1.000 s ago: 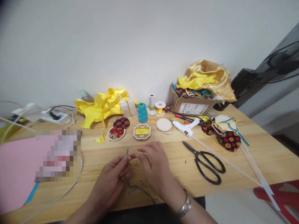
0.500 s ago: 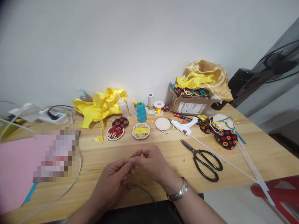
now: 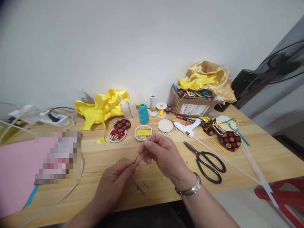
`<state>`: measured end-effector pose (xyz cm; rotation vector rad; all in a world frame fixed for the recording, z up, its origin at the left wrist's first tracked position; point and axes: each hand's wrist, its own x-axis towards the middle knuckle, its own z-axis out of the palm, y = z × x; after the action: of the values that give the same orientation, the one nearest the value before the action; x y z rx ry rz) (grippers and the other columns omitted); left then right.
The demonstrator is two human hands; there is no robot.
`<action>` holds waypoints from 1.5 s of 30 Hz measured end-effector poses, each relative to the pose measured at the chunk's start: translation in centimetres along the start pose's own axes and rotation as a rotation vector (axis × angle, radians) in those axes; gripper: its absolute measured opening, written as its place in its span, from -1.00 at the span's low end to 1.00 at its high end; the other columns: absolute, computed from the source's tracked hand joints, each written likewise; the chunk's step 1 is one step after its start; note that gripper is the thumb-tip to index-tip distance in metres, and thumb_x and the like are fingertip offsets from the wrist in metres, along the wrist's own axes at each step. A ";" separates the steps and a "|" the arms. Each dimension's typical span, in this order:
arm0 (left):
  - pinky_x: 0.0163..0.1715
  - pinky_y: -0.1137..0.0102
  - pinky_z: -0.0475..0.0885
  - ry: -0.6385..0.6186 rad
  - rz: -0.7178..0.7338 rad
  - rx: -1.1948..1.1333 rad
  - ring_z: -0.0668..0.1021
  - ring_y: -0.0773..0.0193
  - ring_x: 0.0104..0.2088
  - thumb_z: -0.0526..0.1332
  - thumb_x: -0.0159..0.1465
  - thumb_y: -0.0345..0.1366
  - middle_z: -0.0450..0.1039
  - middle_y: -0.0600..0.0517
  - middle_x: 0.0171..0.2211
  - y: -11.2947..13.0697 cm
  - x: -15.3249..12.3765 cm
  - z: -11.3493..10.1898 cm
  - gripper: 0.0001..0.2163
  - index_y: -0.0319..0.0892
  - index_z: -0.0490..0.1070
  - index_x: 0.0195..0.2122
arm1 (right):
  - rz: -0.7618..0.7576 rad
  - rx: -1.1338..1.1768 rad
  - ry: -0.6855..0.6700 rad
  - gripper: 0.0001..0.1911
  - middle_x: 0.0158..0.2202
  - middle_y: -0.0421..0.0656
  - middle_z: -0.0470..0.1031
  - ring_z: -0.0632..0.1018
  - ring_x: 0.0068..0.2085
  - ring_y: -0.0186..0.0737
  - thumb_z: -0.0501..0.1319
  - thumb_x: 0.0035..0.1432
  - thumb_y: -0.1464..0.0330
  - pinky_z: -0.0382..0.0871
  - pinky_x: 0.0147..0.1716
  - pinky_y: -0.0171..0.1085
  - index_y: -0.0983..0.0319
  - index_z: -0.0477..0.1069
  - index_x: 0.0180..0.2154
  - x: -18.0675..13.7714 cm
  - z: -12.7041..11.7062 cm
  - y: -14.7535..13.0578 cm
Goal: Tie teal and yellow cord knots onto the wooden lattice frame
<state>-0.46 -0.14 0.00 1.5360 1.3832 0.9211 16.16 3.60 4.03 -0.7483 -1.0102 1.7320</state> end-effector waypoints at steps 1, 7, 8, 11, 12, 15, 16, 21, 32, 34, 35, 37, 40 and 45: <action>-0.40 0.42 0.28 0.014 0.031 0.040 0.43 0.29 -0.45 0.12 0.20 -0.30 0.36 0.09 -0.55 -0.1 0.1 -0.1 -0.81 -0.15 0.44 -0.51 | -0.035 0.015 0.003 -0.83 -0.48 -0.19 0.46 0.43 -0.54 -0.43 0.21 0.08 0.33 0.17 -0.60 -0.44 0.28 0.32 -0.48 0.0 0.0 -0.4; -0.28 0.34 0.32 0.110 0.176 0.240 0.44 0.20 -0.30 0.11 0.21 -0.31 0.44 0.03 -0.46 -1.3 0.7 -0.8 -0.84 -0.13 0.49 -0.40 | -0.236 0.014 0.027 -0.87 -0.46 -0.22 0.43 0.43 -0.50 -0.45 0.17 0.13 0.40 0.22 -0.55 -0.44 0.26 0.33 -0.47 -0.2 0.1 -2.4; -0.23 0.32 0.33 0.123 0.194 0.255 0.44 0.19 -0.26 0.11 0.22 -0.31 0.46 0.01 -0.40 -1.6 0.8 -0.8 -0.84 -0.13 0.50 -0.38 | -0.262 0.014 0.027 -0.87 -0.45 -0.22 0.43 0.44 -0.49 -0.44 0.17 0.14 0.40 0.22 -0.54 -0.44 0.26 0.33 -0.46 -0.2 0.2 -2.6; -0.08 0.25 0.29 0.169 0.235 0.290 0.41 0.16 -0.10 0.08 0.23 -0.32 0.44 -0.06 -0.14 -2.3 1.3 -1.0 -0.80 -0.12 0.50 -0.24 | -0.312 0.003 0.040 -0.89 -0.45 -0.23 0.43 0.44 -0.49 -0.44 0.16 0.14 0.41 0.23 -0.54 -0.43 0.26 0.33 -0.44 0.0 0.2 -3.1; -0.05 0.23 0.27 0.195 0.247 0.303 0.37 0.14 -0.04 0.08 0.23 -0.33 0.38 -0.08 -0.05 -2.4 1.4 -1.0 -0.77 -0.13 0.47 -0.16 | -0.321 -0.008 0.048 -0.88 -0.46 -0.23 0.43 0.43 -0.49 -0.44 0.16 0.14 0.41 0.23 -0.54 -0.43 0.26 0.34 -0.45 0.1 0.2 -3.3; -0.03 0.19 0.25 0.334 0.261 0.323 0.28 0.08 0.07 0.11 0.20 -0.32 0.20 -0.15 0.10 -1.7 1.2 -1.4 -0.66 -0.16 0.33 0.03 | -0.346 -0.056 0.078 -0.86 -0.49 -0.23 0.42 0.42 -0.50 -0.44 0.17 0.13 0.39 0.23 -0.54 -0.43 0.26 0.35 -0.47 0.3 0.2 -3.6; -0.06 0.21 0.27 0.388 0.251 0.302 0.30 0.07 0.05 0.13 0.19 -0.31 0.21 -0.15 0.08 -1.2 1.0 -1.6 -0.65 -0.16 0.32 0.03 | -0.354 -0.075 0.091 -0.86 -0.50 -0.24 0.41 0.42 -0.51 -0.44 0.17 0.13 0.39 0.24 -0.54 -0.42 0.26 0.35 -0.48 0.4 0.3 -3.7; -0.45 0.42 0.31 0.042 -0.094 -0.116 0.44 0.28 -0.48 0.17 0.17 -0.22 0.41 0.03 -0.55 1.4 -0.6 -2.1 -0.81 -0.16 0.49 -0.48 | -0.374 -0.237 0.151 -0.88 -0.47 -0.23 0.42 0.44 -0.49 -0.39 0.14 0.14 0.42 0.29 -0.51 -0.36 0.23 0.31 -0.46 0.0 0.6 -3.1; -0.35 0.37 0.36 -0.477 -0.587 -1.092 0.52 0.25 -0.43 0.15 0.19 -0.21 0.50 -0.07 -0.48 2.0 -1.1 -0.4 -0.74 -0.29 0.52 -0.45 | -0.135 -1.075 -0.258 -0.88 -0.31 -0.21 0.45 0.44 -0.28 -0.34 0.06 0.14 0.52 0.30 -0.30 -0.35 0.22 0.32 -0.36 -4.1 2.6 -0.7; -0.48 0.48 0.30 -0.425 -0.543 -1.098 0.42 0.39 -0.57 0.23 0.13 -0.31 0.41 0.04 -0.63 2.0 -1.0 -0.2 -0.78 -0.27 0.45 -0.63 | -0.100 -1.172 -0.355 -0.85 -0.29 -0.18 0.46 0.44 -0.27 -0.33 0.05 0.10 0.56 0.31 -0.29 -0.36 0.24 0.33 -0.35 -4.5 3.0 -0.2; -0.54 0.51 0.26 -0.414 -0.543 -1.093 0.37 0.43 -0.62 0.26 0.10 -0.32 0.35 0.08 -0.69 1.9 -0.9 -0.1 -0.77 -0.27 0.42 -0.67 | -0.081 -1.217 -0.385 -0.85 -0.29 -0.16 0.46 0.44 -0.27 -0.32 0.06 0.08 0.58 0.31 -0.30 -0.37 0.26 0.33 -0.36 -4.6 3.2 0.1; -0.60 0.52 0.21 -0.407 -0.588 -1.063 0.34 0.45 -0.67 0.29 0.07 -0.31 0.33 0.09 -0.72 1.7 -0.8 0.0 -0.80 -0.28 0.45 -0.64 | -0.061 -1.287 -0.440 -0.86 -0.32 -0.16 0.48 0.45 -0.31 -0.31 0.09 0.06 0.57 0.32 -0.33 -0.39 0.26 0.35 -0.39 -4.8 3.3 0.6; -0.60 0.50 0.24 -0.375 -0.633 -0.962 0.42 0.39 -0.63 0.29 0.07 -0.27 0.44 0.01 -0.64 1.1 -0.5 0.1 -0.83 -0.32 0.52 -0.49 | -0.061 -1.361 -0.499 -0.91 -0.38 -0.19 0.48 0.45 -0.37 -0.33 0.14 0.05 0.54 0.29 -0.40 -0.41 0.26 0.38 -0.41 -4.9 3.3 1.3; -0.47 0.42 0.38 -0.251 -0.666 -0.941 0.54 0.28 -0.51 0.30 0.07 -0.28 0.53 -0.05 -0.52 0.9 0.1 0.1 -0.85 -0.29 0.50 -0.48 | 0.009 -1.375 -0.572 -0.93 -0.41 -0.22 0.52 0.47 -0.40 -0.37 0.19 0.06 0.46 0.22 -0.47 -0.45 0.25 0.45 -0.41 -5.2 2.9 2.2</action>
<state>0.01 -0.09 0.76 0.4099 0.9385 0.7388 14.62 -2.52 3.59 -1.0438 -2.6558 1.0497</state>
